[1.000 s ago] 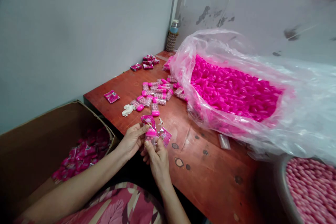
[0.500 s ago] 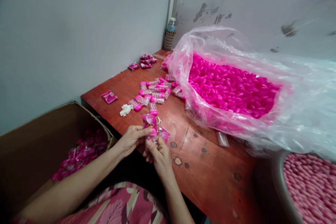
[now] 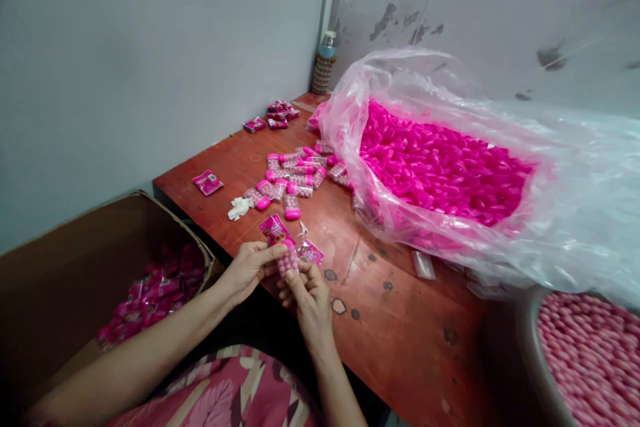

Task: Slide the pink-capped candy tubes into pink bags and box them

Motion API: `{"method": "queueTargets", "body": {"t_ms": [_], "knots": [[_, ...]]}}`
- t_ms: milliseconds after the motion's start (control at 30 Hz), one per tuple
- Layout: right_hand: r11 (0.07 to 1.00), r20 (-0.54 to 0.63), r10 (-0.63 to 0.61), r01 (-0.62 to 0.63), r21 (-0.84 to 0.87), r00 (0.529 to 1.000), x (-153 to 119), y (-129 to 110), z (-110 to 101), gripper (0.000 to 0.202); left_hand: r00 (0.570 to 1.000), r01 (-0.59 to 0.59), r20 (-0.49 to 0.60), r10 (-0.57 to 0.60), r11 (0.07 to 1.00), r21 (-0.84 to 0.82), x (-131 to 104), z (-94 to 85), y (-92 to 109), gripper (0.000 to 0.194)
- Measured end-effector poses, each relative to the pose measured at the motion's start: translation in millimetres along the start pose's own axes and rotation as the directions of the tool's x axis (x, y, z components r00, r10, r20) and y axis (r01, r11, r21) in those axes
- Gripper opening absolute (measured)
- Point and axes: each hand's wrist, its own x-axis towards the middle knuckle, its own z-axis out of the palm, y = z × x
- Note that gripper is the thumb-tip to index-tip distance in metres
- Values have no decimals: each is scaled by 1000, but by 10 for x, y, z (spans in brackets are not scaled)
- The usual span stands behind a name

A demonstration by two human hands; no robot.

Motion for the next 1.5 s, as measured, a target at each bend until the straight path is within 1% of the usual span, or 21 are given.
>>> {"method": "queueTargets", "body": {"t_ms": [100,200,367,533,633,733,800,900,933,1000,1067,1100,1133,1200,1233,1267,1300,1333,1367,1433,1500], "knots": [[999,-51,-3,5,49,999,-10,30,25,22,999,20,28,-20,1000,19,-20,28,5,29],[996,-56,29,-24,91,998,-28,9,61,21,999,27,34,-27,1000,9,-30,49,34,30],[999,-74,-3,0,-36,997,-58,-51,100,20,999,-12,-32,11,998,-54,-43,26,46,26],[984,-13,31,-28,178,999,-5,31,75,18,976,106,193,-104,994,-1,-100,-28,12,27],[967,14,41,-44,251,999,61,74,80,19,971,98,222,-95,995,-7,-132,-53,21,25],[967,65,19,-35,252,998,128,72,139,23,970,76,231,-79,997,24,-177,-69,59,24],[975,97,7,-28,218,995,159,47,195,25,980,46,191,-51,999,26,-238,-94,93,24],[985,133,7,-30,170,991,177,-14,229,25,996,-75,-41,73,996,-47,-390,-224,155,21],[987,127,9,-29,156,992,176,-38,212,24,981,-138,-148,125,987,-86,-450,-299,178,21],[993,84,6,-16,119,996,172,-87,123,23,921,-268,-332,205,950,-157,-564,-476,223,31],[997,13,-12,11,77,1000,168,-131,-17,24,864,-319,-459,205,929,-186,-640,-624,246,49],[998,-20,-20,21,60,1000,166,-149,-93,25,857,-301,-476,197,941,-154,-653,-662,243,53],[999,-49,-25,27,46,998,164,-163,-164,26,870,-255,-456,189,963,-87,-645,-665,228,54],[999,-94,-26,28,29,995,159,-181,-278,26,924,-165,-317,216,970,182,-560,-574,171,45],[999,-110,-25,28,25,994,153,-183,-315,26,945,-171,-200,257,914,367,-484,-491,132,40],[999,-121,-25,28,23,992,145,-183,-340,26,944,-237,-58,324,792,562,-389,-397,89,37],[999,-128,-26,29,23,991,134,-179,-355,26,920,-335,109,376,612,717,-282,-304,43,38],[999,-133,-25,28,22,991,120,-173,-363,25,876,-434,268,401,417,799,-170,-222,-5,41],[1000,-136,-21,23,17,991,103,-167,-368,25,842,-494,391,371,243,835,-60,-156,-56,43],[1000,-141,-12,11,-4,990,69,-155,-381,24,801,-532,512,311,-24,846,128,-86,-157,39],[999,-151,-9,4,-35,989,41,-150,-406,24,782,-529,554,286,-166,832,244,-83,-247,33]]}}
